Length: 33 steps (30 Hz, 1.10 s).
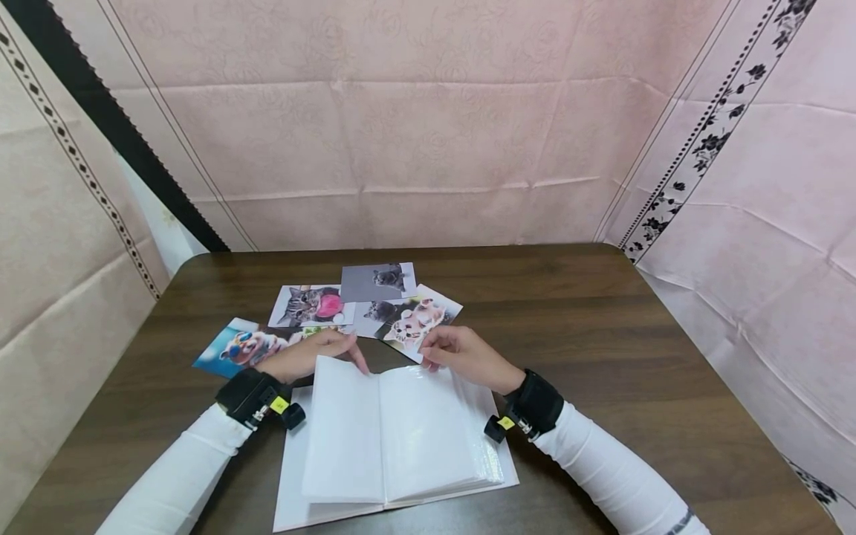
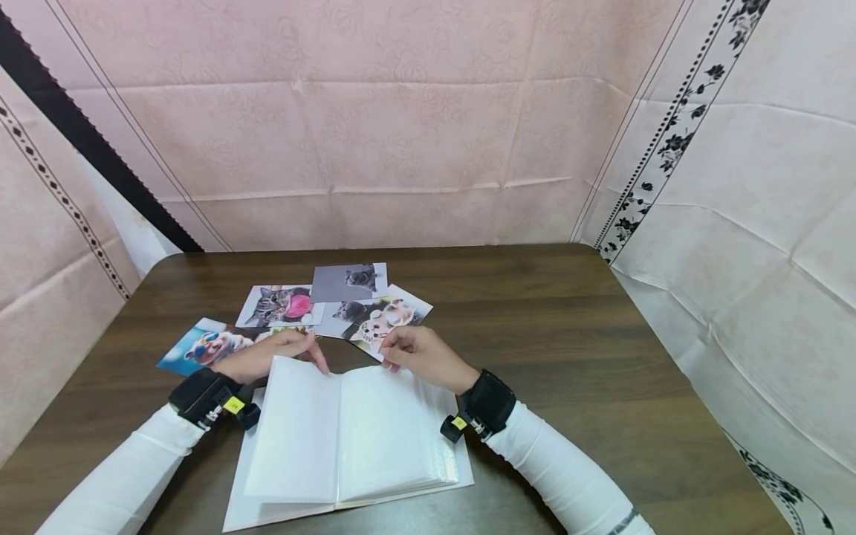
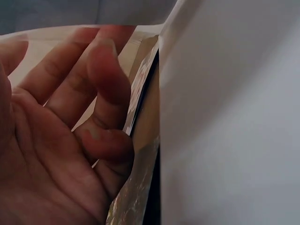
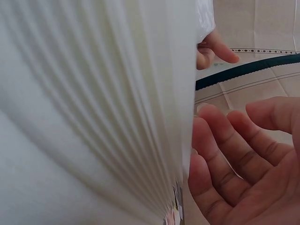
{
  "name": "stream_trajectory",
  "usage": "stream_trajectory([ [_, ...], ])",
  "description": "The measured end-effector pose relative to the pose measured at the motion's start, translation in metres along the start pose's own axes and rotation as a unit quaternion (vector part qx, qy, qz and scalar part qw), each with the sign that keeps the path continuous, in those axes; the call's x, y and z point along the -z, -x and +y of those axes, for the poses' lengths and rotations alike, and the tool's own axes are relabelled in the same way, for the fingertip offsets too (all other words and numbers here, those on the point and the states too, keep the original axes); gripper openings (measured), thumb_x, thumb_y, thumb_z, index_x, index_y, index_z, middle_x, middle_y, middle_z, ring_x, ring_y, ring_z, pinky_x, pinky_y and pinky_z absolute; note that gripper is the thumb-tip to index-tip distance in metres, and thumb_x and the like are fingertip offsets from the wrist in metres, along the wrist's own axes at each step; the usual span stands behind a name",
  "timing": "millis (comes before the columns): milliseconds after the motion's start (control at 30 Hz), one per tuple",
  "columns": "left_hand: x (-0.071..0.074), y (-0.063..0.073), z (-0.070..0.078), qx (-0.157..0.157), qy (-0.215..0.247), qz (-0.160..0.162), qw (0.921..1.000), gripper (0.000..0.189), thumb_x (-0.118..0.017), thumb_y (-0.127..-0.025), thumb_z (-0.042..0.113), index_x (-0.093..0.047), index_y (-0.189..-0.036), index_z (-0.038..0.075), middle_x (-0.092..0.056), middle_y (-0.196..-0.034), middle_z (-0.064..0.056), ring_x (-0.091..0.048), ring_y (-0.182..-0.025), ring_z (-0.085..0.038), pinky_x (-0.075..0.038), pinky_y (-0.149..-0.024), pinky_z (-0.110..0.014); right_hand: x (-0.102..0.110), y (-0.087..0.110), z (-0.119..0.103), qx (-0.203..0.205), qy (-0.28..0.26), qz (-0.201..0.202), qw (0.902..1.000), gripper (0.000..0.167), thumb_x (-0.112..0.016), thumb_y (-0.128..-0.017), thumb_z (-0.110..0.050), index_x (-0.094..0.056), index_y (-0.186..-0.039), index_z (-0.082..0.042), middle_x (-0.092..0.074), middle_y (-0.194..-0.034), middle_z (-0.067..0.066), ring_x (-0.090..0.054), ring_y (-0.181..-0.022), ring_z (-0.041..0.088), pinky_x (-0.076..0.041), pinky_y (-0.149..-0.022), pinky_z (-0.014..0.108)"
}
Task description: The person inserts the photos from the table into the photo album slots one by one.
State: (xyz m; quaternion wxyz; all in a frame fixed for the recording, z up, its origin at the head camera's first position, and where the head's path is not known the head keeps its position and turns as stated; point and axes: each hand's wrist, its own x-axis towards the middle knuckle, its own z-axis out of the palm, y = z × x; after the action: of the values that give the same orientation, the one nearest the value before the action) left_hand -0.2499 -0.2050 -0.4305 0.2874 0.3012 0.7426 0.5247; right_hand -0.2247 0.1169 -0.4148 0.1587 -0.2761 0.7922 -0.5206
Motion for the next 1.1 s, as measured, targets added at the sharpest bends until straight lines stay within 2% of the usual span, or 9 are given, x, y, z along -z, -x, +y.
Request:
stream_trajectory([
  [233,0.008,0.005,0.0,0.028,-0.04,0.006,0.9988,0.078,-0.011,-0.111,0.047,-0.077,-0.107,0.006,-0.072,-0.111,-0.01,-0.068,-0.107,-0.024,-0.049,-0.096,-0.039,0.001,0.001,-0.001,0.0,0.011,-0.013,0.9999,0.021,-0.057,-0.104,-0.012,-0.065,-0.111,0.006,-0.072,-0.098,0.018,-0.067,-0.089,0.025,-0.055,-0.084,0.027],
  [367,0.011,0.008,0.0,0.017,-0.057,-0.003,0.9982,0.081,-0.008,-0.111,0.046,-0.077,-0.107,0.004,-0.073,-0.108,-0.013,-0.068,-0.096,-0.023,-0.05,-0.088,-0.033,0.001,0.001,-0.001,-0.002,0.029,-0.02,0.9994,0.02,-0.057,-0.104,-0.012,-0.065,-0.111,0.005,-0.072,-0.098,0.017,-0.066,-0.09,0.026,-0.053,-0.085,0.024],
  [500,0.013,0.009,-0.001,-0.006,-0.076,-0.01,0.9971,0.069,-0.018,-0.114,0.036,-0.078,-0.103,0.002,-0.073,-0.1,-0.018,-0.059,-0.072,-0.023,-0.046,-0.07,-0.026,0.002,0.001,-0.001,-0.005,0.04,-0.021,0.999,0.019,-0.057,-0.103,-0.011,-0.066,-0.111,0.004,-0.071,-0.098,0.018,-0.065,-0.09,0.028,-0.051,-0.085,0.021],
  [633,0.013,0.009,0.0,-0.007,-0.121,-0.006,0.9926,0.049,-0.036,-0.112,0.026,-0.08,-0.098,0.008,-0.064,-0.078,-0.02,-0.046,-0.058,-0.022,-0.044,-0.072,-0.026,0.003,0.001,0.0,-0.011,0.05,-0.018,0.9985,0.018,-0.058,-0.103,-0.012,-0.067,-0.11,0.003,-0.071,-0.098,0.018,-0.065,-0.088,0.026,-0.05,-0.084,0.021],
  [733,0.011,0.009,0.002,0.001,-0.15,-0.009,0.9887,0.038,-0.046,-0.109,0.025,-0.079,-0.097,0.011,-0.054,-0.072,-0.021,-0.045,-0.058,-0.021,-0.044,-0.072,-0.027,0.004,0.0,0.001,-0.015,0.055,-0.017,0.9982,0.018,-0.058,-0.103,-0.013,-0.067,-0.108,0.002,-0.071,-0.097,0.017,-0.065,-0.087,0.025,-0.051,-0.084,0.023],
  [833,0.01,0.009,0.004,0.013,-0.168,-0.01,0.9857,0.034,-0.049,-0.108,0.026,-0.079,-0.097,0.012,-0.058,-0.078,-0.02,-0.045,-0.06,-0.018,-0.041,-0.064,-0.025,0.005,0.001,0.003,-0.013,0.059,-0.011,0.9981,0.017,-0.059,-0.102,-0.012,-0.068,-0.107,0.002,-0.071,-0.094,0.016,-0.065,-0.084,0.023,-0.051,-0.082,0.023],
  [1033,0.007,0.007,0.007,0.048,-0.187,0.01,0.9811,0.033,-0.053,-0.106,0.033,-0.079,-0.096,0.016,-0.068,-0.085,-0.007,-0.05,-0.068,-0.015,-0.042,-0.065,-0.024,0.007,-0.001,0.007,-0.014,0.075,0.003,0.9971,0.013,-0.062,-0.1,-0.01,-0.07,-0.104,0.0,-0.069,-0.09,0.011,-0.063,-0.08,0.019,-0.051,-0.077,0.023],
  [1100,0.005,0.007,0.009,0.05,-0.192,0.013,0.9801,0.032,-0.054,-0.106,0.034,-0.079,-0.095,0.017,-0.07,-0.088,-0.003,-0.052,-0.071,-0.016,-0.043,-0.065,-0.025,0.008,-0.002,0.008,-0.017,0.082,0.006,0.9964,0.012,-0.063,-0.1,-0.011,-0.07,-0.103,-0.002,-0.069,-0.089,0.009,-0.063,-0.08,0.018,-0.051,-0.075,0.022],
])
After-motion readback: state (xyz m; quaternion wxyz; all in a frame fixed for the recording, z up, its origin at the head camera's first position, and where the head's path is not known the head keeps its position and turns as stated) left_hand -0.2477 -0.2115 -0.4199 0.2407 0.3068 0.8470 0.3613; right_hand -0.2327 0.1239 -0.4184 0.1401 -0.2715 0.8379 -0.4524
